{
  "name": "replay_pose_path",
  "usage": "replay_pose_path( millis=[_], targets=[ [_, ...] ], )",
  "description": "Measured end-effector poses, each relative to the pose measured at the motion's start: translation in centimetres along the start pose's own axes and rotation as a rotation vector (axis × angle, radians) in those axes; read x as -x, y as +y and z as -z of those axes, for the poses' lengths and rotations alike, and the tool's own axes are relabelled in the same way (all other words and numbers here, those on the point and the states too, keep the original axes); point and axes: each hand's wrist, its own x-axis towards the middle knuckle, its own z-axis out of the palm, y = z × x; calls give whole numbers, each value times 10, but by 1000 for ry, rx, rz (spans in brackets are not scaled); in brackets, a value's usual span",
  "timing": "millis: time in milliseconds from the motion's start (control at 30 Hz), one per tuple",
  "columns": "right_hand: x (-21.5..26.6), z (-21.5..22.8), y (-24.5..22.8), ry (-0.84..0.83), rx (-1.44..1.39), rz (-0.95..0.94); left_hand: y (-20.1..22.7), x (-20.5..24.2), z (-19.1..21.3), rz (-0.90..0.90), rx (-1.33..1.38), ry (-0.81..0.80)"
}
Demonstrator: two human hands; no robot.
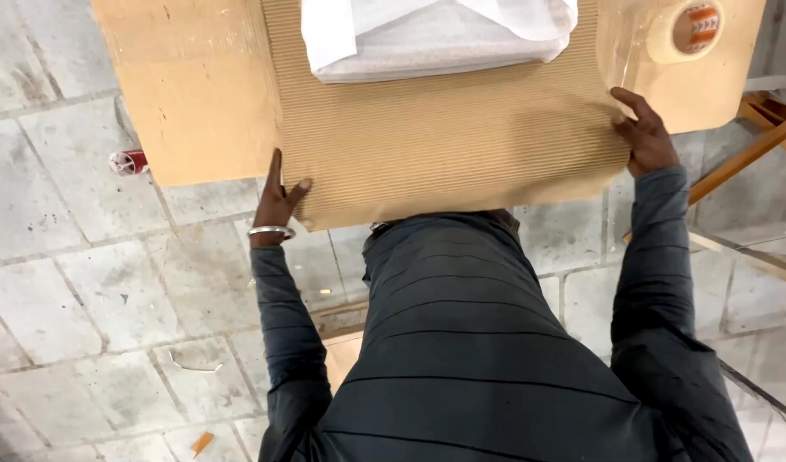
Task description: The person wraps a wooden stool in protective foam and cardboard, securing it with tape.
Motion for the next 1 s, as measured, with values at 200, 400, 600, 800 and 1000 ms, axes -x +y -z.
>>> replay_pose_path(
  millis=[200, 400, 600, 800, 1000],
  targets=[
    [1, 11, -48, 36, -35, 79, 31, -32, 31, -114, 275, -66],
    [-102, 22, -40, -57, -614, 96, 90, -128, 17, -505, 1154, -404],
    [-175, -9, -39, 106, -629, 29, 70, -172, -98, -615, -497, 251],
    [-211, -38, -50, 280, 195, 416, 86, -166, -144, -434, -991, 167],
    [-288, -139, -101, 28, 1106, 801, 95, -164, -145, -416, -961, 181]
  ],
)
